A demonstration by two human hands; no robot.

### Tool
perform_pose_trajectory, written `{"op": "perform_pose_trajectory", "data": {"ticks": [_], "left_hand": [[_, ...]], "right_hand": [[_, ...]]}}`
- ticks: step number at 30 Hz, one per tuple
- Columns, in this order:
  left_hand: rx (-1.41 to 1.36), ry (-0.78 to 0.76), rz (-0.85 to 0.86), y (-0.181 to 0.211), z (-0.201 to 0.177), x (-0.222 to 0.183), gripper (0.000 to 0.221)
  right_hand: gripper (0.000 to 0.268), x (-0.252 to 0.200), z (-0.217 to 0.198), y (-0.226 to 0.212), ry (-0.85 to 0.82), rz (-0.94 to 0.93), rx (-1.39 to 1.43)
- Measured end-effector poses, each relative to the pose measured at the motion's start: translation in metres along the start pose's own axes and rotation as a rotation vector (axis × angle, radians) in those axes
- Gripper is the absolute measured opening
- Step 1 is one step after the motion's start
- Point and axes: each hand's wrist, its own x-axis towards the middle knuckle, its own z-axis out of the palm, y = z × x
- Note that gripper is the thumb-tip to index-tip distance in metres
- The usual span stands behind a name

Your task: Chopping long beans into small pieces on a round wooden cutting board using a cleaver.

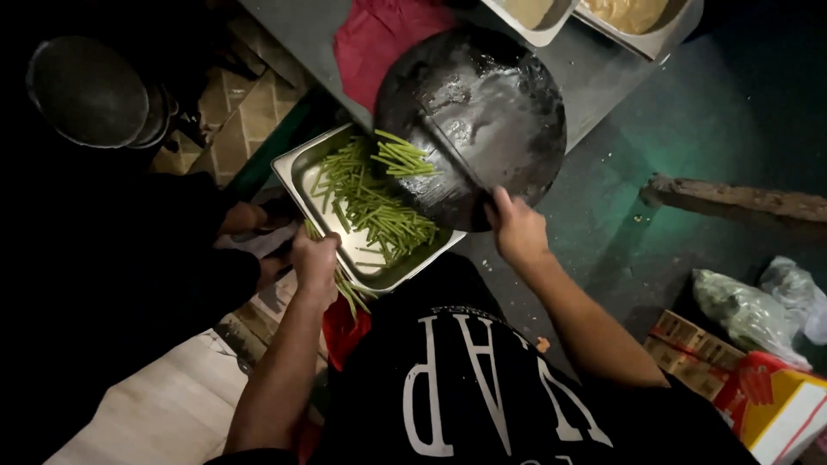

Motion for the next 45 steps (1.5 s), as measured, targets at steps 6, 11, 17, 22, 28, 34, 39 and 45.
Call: {"op": "perform_pose_trajectory", "data": {"ticks": [6,11,17,22,28,34,39,45], "left_hand": [[0.089,0.101,0.008,-0.051,-0.002,0.053,0.075],[0.079,0.120,-0.027,-0.057,-0.016,0.056,0.075],[0.026,0.056,-0.123,-0.030,-0.046,0.028,0.074],[0.079,0.177,-0.043,0.002,-0.085,-0.007,0.037],[0.017,0.298,0.053,0.015,-0.129,-0.014,0.036],[-0.391,0.201,0.213,0.032,-0.113,0.014,0.042],[-0.605,0.060,0.297,0.088,-0.056,0.050,0.040],[-0.515,0.207,0.168,0.148,0.008,0.098,0.051]], "right_hand": [[0.037,0.006,0.001,-0.024,-0.275,-0.120,-0.081],[0.029,-0.023,0.011,-0.052,-0.157,-0.313,-0.064],[0.017,-0.027,0.006,-0.048,-0.067,-0.264,0.155],[0.025,-0.032,-0.004,-0.016,0.008,-0.164,0.165],[0.028,-0.039,-0.036,-0.004,-0.090,-0.083,0.453],[0.028,-0.040,-0.046,-0.009,-0.041,0.046,0.550],[0.029,-0.039,-0.044,-0.005,0.026,0.114,0.512],[0.024,-0.054,-0.057,-0.010,0.069,0.255,0.520]]}}
